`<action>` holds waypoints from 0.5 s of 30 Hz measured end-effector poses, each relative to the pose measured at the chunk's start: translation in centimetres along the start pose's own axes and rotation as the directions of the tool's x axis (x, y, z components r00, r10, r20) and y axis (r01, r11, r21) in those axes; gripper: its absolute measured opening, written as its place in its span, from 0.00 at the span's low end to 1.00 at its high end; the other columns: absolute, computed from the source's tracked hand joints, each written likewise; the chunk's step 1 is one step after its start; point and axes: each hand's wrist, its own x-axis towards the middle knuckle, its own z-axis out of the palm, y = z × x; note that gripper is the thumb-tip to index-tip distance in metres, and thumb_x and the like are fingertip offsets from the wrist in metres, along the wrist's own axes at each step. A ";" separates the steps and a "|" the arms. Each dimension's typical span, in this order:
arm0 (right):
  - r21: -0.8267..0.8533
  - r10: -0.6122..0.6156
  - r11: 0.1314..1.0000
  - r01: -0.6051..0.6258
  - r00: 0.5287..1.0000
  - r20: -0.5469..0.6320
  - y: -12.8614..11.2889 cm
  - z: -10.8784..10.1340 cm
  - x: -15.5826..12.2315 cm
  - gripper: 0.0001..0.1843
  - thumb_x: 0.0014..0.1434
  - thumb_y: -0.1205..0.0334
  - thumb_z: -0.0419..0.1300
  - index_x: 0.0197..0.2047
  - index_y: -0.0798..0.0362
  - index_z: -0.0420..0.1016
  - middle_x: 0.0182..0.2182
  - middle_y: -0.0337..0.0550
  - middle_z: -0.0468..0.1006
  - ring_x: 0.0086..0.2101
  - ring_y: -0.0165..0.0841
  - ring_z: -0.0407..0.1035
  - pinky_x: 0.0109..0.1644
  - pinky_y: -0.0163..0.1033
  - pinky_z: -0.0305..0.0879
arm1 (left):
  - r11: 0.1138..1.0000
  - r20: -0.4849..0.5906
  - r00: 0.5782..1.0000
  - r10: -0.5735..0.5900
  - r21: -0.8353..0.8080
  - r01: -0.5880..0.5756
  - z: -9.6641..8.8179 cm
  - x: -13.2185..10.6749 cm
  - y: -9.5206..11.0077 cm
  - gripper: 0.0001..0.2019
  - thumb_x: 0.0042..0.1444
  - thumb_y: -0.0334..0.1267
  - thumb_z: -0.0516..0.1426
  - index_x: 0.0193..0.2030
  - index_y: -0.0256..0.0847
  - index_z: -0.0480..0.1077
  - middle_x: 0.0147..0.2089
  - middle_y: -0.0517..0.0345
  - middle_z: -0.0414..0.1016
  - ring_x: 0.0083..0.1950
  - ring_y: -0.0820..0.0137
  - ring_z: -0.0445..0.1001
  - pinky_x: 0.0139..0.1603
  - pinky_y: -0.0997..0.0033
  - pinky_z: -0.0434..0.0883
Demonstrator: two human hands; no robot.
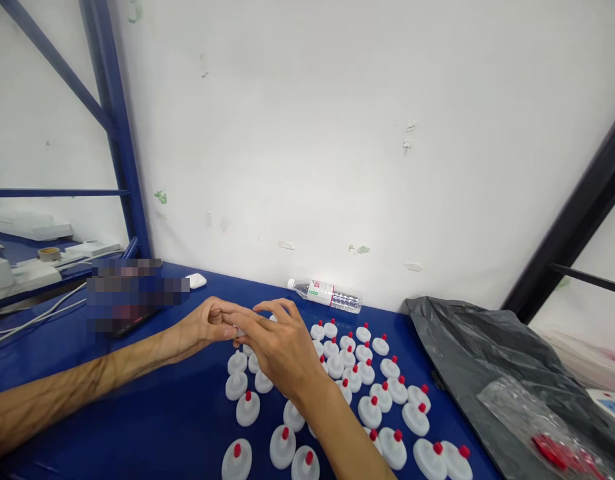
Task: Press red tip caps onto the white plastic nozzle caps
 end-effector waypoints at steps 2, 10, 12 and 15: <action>0.005 -0.002 1.000 0.002 1.000 -0.001 0.0 0.2 0.1 0.16 0.74 0.64 0.61 0.62 0.42 0.73 0.52 0.33 0.86 0.51 0.39 0.76 0.58 0.52 0.69 | 0.999 0.010 1.000 -0.019 0.035 0.018 -0.1 0.0 -0.1 0.20 0.66 0.50 0.65 0.57 0.38 0.75 0.47 0.53 0.82 0.46 0.61 0.82 0.52 0.52 0.80; -0.145 0.250 0.954 -0.263 0.963 -0.102 1.9 -0.9 -0.1 0.04 0.72 0.61 0.63 0.46 0.48 0.80 0.48 0.46 0.83 0.45 0.40 0.76 0.55 0.51 0.70 | 0.915 -0.119 0.990 -0.080 0.385 0.121 -4.7 0.7 2.0 0.20 0.70 0.51 0.61 0.60 0.39 0.72 0.53 0.50 0.80 0.50 0.59 0.81 0.55 0.49 0.80; -0.214 0.340 0.911 -0.352 0.936 -0.094 2.9 -1.2 -0.5 0.03 0.71 0.64 0.64 0.44 0.50 0.81 0.42 0.45 0.82 0.41 0.40 0.75 0.53 0.52 0.70 | 0.843 -0.111 0.987 -0.119 0.513 0.160 -7.1 0.5 2.5 0.16 0.69 0.48 0.63 0.53 0.38 0.75 0.50 0.53 0.80 0.49 0.60 0.80 0.53 0.52 0.80; -0.307 0.434 0.854 -0.420 0.900 -0.024 4.1 -1.1 -1.3 0.03 0.68 0.68 0.66 0.42 0.51 0.80 0.36 0.43 0.81 0.40 0.40 0.77 0.53 0.53 0.70 | 0.740 -0.025 0.972 -0.233 0.644 0.194 -10.0 0.1 2.7 0.14 0.68 0.48 0.64 0.46 0.36 0.76 0.43 0.57 0.80 0.43 0.63 0.80 0.47 0.58 0.81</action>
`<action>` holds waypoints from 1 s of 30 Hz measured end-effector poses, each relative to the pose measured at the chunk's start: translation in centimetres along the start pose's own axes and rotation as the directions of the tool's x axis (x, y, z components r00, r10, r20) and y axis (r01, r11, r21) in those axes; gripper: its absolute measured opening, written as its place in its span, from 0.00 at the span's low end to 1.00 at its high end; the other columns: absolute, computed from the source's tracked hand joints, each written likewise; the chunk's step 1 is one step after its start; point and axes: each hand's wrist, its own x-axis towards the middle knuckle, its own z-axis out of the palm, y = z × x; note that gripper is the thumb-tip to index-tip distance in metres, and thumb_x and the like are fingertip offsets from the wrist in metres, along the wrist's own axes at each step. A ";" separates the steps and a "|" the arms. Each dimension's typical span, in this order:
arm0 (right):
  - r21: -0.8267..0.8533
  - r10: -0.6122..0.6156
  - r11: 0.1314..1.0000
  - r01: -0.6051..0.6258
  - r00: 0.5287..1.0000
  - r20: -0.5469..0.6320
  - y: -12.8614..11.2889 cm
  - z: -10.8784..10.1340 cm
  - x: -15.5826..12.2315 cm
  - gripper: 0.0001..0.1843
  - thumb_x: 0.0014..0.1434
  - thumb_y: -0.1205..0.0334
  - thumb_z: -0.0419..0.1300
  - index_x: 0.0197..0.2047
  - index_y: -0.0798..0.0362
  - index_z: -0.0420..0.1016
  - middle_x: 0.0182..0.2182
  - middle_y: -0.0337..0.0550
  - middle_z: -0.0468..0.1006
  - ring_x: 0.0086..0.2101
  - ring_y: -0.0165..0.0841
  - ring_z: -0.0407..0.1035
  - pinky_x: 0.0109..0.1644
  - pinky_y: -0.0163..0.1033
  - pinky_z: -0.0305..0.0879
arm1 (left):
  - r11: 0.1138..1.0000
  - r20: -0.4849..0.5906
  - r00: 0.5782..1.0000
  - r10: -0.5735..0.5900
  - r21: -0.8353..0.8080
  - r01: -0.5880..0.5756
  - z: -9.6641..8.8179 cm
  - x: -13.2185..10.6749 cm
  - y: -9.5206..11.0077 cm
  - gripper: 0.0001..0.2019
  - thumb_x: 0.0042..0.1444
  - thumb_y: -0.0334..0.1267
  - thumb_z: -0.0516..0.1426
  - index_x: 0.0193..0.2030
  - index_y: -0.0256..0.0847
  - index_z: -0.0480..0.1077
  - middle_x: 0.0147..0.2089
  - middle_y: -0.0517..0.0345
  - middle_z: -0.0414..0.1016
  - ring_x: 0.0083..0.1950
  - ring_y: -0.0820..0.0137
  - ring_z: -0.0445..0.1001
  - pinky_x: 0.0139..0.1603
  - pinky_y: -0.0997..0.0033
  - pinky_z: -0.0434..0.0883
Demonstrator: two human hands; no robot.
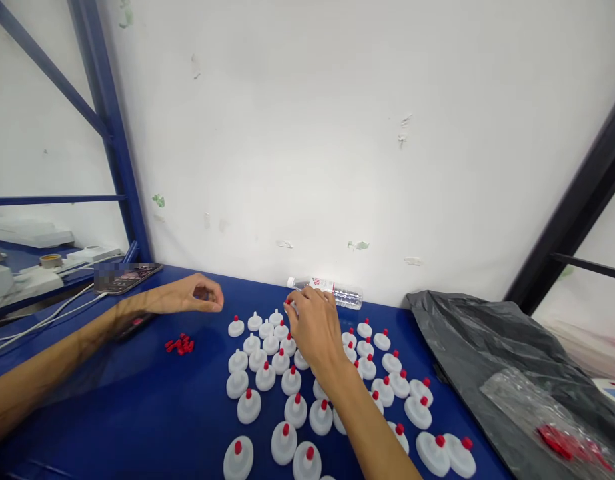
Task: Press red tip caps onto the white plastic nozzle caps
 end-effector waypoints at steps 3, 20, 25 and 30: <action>-0.087 0.043 0.996 -0.034 0.993 0.108 0.8 0.7 -0.4 0.02 0.67 0.67 0.67 0.42 0.52 0.80 0.35 0.38 0.81 0.40 0.38 0.77 0.54 0.53 0.73 | 0.997 0.148 0.989 -0.022 0.072 0.012 -0.9 -0.3 -1.0 0.14 0.68 0.47 0.64 0.46 0.37 0.77 0.43 0.57 0.80 0.43 0.63 0.81 0.47 0.58 0.81; 0.055 -0.027 0.998 0.009 0.943 0.331 0.8 1.7 -0.7 0.15 0.78 0.52 0.54 0.57 0.47 0.79 0.52 0.43 0.84 0.55 0.40 0.77 0.62 0.55 0.71 | 0.991 0.506 0.859 -0.078 0.134 0.011 -0.7 -0.5 -2.8 0.13 0.69 0.46 0.64 0.49 0.38 0.77 0.44 0.55 0.81 0.43 0.65 0.82 0.47 0.58 0.82; 0.136 -0.091 0.990 0.045 0.929 0.358 0.4 2.6 -1.8 0.24 0.81 0.49 0.44 0.62 0.41 0.78 0.61 0.47 0.81 0.65 0.49 0.70 0.68 0.68 0.64 | 0.989 0.456 0.889 -0.048 0.148 -0.022 0.1 -0.2 -2.1 0.13 0.69 0.47 0.63 0.48 0.38 0.77 0.44 0.56 0.81 0.43 0.64 0.81 0.48 0.57 0.82; 0.174 -0.115 0.983 0.057 0.930 0.349 0.2 2.5 -2.1 0.24 0.81 0.50 0.42 0.54 0.42 0.80 0.52 0.41 0.86 0.59 0.49 0.76 0.63 0.70 0.68 | 0.993 0.384 0.923 -0.007 0.111 -0.038 0.8 0.1 -1.5 0.13 0.68 0.47 0.64 0.47 0.38 0.77 0.45 0.55 0.82 0.44 0.64 0.81 0.49 0.57 0.82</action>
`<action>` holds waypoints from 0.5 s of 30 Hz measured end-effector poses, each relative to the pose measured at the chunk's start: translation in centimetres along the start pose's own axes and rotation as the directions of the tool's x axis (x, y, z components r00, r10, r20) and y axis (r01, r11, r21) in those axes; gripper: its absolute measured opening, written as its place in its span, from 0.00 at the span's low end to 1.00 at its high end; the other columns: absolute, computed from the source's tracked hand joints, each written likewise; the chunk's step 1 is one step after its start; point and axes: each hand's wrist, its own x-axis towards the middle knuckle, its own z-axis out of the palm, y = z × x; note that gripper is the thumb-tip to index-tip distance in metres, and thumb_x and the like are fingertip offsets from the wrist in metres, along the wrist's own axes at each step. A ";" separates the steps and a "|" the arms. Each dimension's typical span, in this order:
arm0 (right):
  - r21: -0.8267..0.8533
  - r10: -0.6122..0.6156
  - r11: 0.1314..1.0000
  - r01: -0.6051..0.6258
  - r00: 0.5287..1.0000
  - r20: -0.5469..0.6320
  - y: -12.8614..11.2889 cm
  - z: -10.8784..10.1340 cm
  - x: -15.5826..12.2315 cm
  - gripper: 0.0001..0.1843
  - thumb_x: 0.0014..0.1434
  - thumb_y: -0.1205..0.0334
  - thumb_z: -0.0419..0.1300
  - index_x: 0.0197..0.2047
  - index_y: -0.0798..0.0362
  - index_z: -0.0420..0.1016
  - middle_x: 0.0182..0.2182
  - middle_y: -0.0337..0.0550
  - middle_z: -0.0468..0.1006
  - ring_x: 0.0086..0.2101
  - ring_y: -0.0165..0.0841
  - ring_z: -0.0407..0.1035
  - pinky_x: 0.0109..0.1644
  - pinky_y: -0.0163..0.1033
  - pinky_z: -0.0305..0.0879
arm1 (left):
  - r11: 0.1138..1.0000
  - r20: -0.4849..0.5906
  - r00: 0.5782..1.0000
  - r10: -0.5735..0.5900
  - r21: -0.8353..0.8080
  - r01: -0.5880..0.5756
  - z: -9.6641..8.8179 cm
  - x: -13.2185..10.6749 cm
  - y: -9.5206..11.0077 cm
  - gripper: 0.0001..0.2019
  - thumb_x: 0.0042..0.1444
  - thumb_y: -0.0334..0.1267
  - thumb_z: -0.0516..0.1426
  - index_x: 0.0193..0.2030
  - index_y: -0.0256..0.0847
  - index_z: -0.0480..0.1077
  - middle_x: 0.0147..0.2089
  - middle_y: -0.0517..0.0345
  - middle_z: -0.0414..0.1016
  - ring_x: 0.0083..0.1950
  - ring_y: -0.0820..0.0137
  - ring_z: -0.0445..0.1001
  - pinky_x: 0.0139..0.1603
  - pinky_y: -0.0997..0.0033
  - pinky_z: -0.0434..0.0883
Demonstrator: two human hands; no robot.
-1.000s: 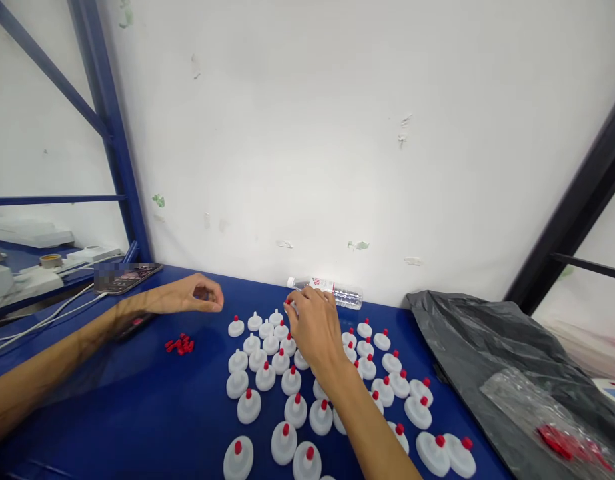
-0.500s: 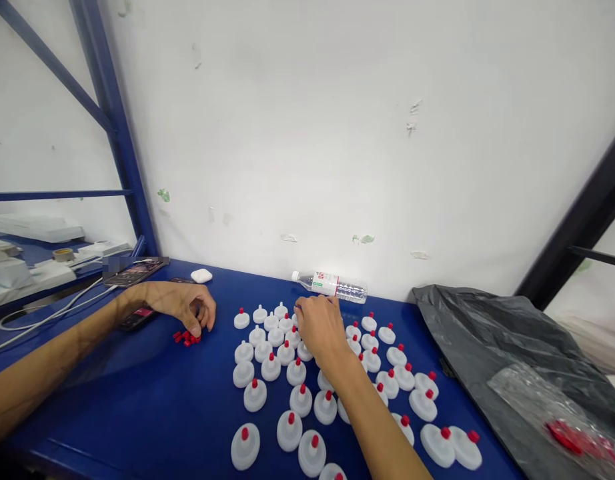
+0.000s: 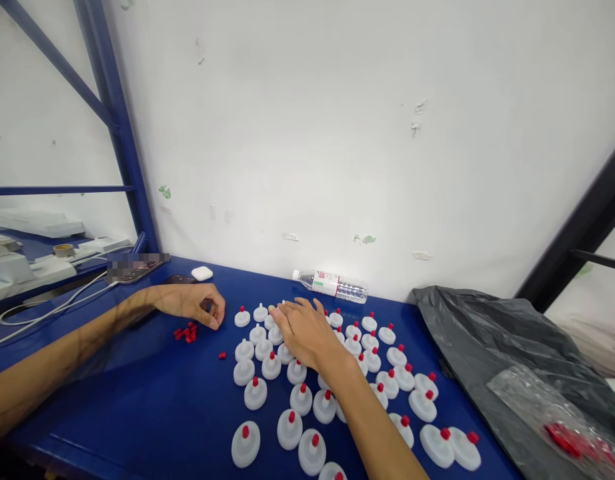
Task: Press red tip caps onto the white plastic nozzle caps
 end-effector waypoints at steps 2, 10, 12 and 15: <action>0.010 -0.028 1.000 0.028 0.999 -0.034 -0.2 -0.5 0.2 0.22 0.81 0.53 0.44 0.50 0.43 0.80 0.48 0.40 0.87 0.56 0.43 0.78 0.63 0.61 0.71 | 1.000 -0.041 0.999 0.007 -0.023 -0.008 0.0 0.1 0.2 0.13 0.69 0.47 0.64 0.47 0.38 0.77 0.45 0.55 0.81 0.44 0.64 0.81 0.48 0.57 0.82; -0.020 -0.120 0.993 0.119 0.971 -0.207 -0.3 -2.0 1.1 0.13 0.69 0.63 0.67 0.55 0.52 0.77 0.48 0.48 0.84 0.51 0.46 0.76 0.61 0.57 0.70 | 0.995 -0.343 0.939 0.012 -0.092 -0.046 0.1 0.6 1.7 0.15 0.70 0.49 0.62 0.48 0.37 0.76 0.44 0.55 0.81 0.43 0.65 0.81 0.47 0.58 0.81; -0.034 -0.168 0.986 0.165 0.965 -0.201 -0.4 -1.9 1.1 0.13 0.69 0.66 0.66 0.56 0.52 0.77 0.49 0.48 0.83 0.50 0.44 0.76 0.59 0.55 0.71 | 0.996 -0.471 0.882 0.012 -0.073 -0.052 0.6 1.0 2.4 0.16 0.70 0.51 0.62 0.50 0.38 0.76 0.45 0.54 0.82 0.44 0.64 0.81 0.48 0.57 0.81; -0.056 -0.242 0.970 0.236 0.954 -0.174 -0.8 -1.5 1.1 0.12 0.70 0.70 0.63 0.55 0.50 0.77 0.50 0.46 0.82 0.49 0.40 0.77 0.55 0.49 0.73 | 0.998 -0.603 0.798 0.017 -0.040 -0.052 1.6 1.7 3.5 0.17 0.69 0.52 0.62 0.48 0.38 0.77 0.41 0.56 0.81 0.40 0.65 0.80 0.45 0.59 0.80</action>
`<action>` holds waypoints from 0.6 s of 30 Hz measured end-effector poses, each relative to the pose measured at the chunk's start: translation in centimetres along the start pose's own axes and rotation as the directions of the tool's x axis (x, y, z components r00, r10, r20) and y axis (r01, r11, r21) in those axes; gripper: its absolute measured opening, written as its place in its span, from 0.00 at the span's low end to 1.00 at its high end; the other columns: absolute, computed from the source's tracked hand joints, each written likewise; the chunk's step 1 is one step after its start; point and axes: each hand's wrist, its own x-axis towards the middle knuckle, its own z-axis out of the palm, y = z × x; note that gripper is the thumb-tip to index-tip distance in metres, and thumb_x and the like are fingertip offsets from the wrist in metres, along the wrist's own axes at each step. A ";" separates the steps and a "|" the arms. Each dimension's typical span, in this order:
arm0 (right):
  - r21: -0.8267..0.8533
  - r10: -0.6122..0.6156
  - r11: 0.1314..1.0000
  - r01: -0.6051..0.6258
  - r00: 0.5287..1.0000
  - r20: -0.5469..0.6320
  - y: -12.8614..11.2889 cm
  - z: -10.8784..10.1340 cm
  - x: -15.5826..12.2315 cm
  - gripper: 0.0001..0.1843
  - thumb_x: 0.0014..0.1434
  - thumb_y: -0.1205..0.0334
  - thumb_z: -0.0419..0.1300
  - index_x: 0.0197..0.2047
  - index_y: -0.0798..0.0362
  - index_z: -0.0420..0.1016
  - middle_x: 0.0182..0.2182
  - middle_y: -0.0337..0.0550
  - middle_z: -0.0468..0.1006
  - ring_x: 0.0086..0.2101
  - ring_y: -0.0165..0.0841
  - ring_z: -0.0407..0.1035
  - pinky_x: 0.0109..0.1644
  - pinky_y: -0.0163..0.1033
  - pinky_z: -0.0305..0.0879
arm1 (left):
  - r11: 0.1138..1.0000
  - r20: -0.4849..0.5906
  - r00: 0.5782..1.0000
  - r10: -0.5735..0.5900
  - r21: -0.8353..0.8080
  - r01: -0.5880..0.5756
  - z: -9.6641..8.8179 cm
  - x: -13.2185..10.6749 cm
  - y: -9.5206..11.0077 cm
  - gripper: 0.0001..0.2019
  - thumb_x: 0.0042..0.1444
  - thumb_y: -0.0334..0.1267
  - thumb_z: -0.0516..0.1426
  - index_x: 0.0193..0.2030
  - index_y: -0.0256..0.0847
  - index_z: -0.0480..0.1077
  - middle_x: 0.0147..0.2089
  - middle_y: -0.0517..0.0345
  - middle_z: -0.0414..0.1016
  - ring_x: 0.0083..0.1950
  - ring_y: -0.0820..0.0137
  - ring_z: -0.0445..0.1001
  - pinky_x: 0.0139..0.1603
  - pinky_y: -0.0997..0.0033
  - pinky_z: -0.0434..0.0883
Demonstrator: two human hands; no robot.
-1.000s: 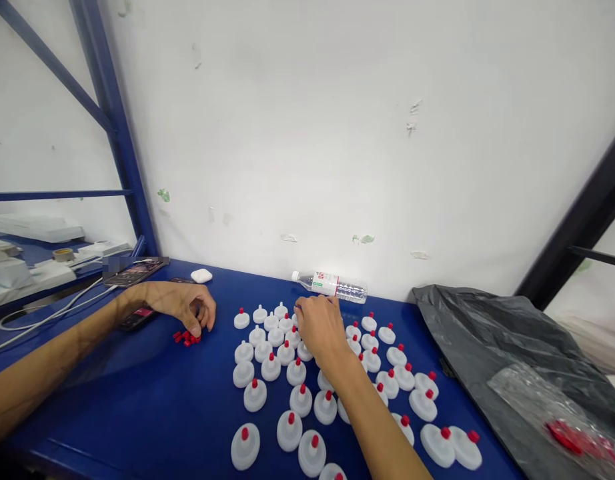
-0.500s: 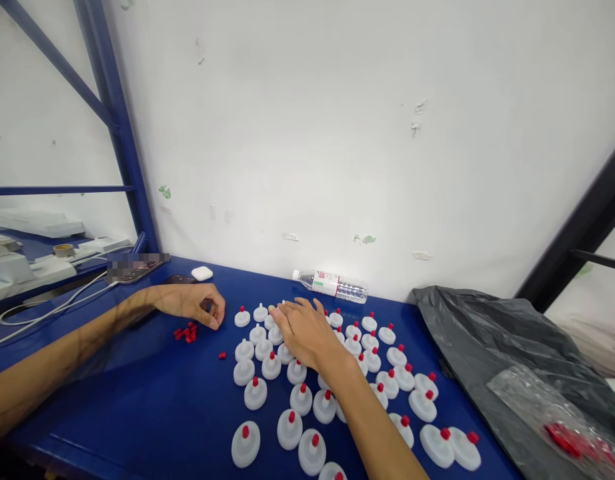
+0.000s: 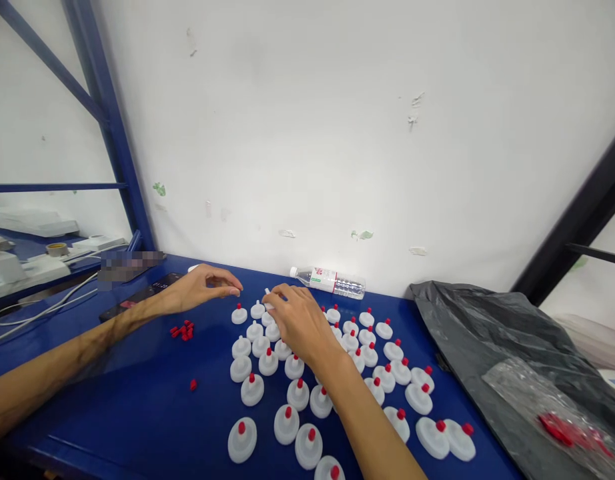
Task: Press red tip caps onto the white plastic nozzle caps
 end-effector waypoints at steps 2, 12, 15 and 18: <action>-0.009 -0.044 0.999 0.044 0.999 0.015 -0.3 0.3 0.0 0.12 0.69 0.73 0.64 0.52 0.50 0.77 0.50 0.45 0.82 0.47 0.39 0.77 0.52 0.47 0.74 | 1.000 -0.071 0.997 0.019 0.014 -0.018 0.9 -0.1 0.6 0.17 0.69 0.52 0.62 0.47 0.38 0.78 0.39 0.58 0.81 0.38 0.66 0.79 0.44 0.60 0.79; -0.095 -0.170 0.981 0.171 0.985 0.016 -1.1 0.3 0.2 0.17 0.64 0.79 0.65 0.50 0.49 0.76 0.49 0.41 0.84 0.46 0.36 0.77 0.47 0.42 0.71 | 0.994 -0.099 0.991 0.093 -0.046 -0.097 3.2 -1.1 2.7 0.15 0.68 0.51 0.63 0.43 0.40 0.80 0.41 0.57 0.82 0.39 0.66 0.77 0.42 0.63 0.75; -0.133 -0.208 0.970 0.206 0.978 -0.002 -1.2 0.3 0.3 0.17 0.63 0.80 0.65 0.49 0.49 0.76 0.47 0.40 0.84 0.45 0.36 0.76 0.45 0.42 0.70 | 0.990 -0.096 0.991 0.095 -0.097 -0.105 3.4 -1.1 3.1 0.15 0.66 0.51 0.65 0.42 0.40 0.80 0.41 0.56 0.81 0.39 0.66 0.76 0.42 0.63 0.75; -0.178 -0.250 0.954 0.241 0.968 -0.030 -1.3 -0.1 0.4 0.17 0.63 0.82 0.63 0.47 0.50 0.75 0.47 0.40 0.85 0.45 0.36 0.76 0.44 0.42 0.69 | 0.977 -0.080 0.994 0.072 -0.197 -0.087 3.4 -1.0 2.9 0.14 0.64 0.50 0.67 0.42 0.39 0.79 0.40 0.57 0.81 0.39 0.67 0.76 0.43 0.63 0.75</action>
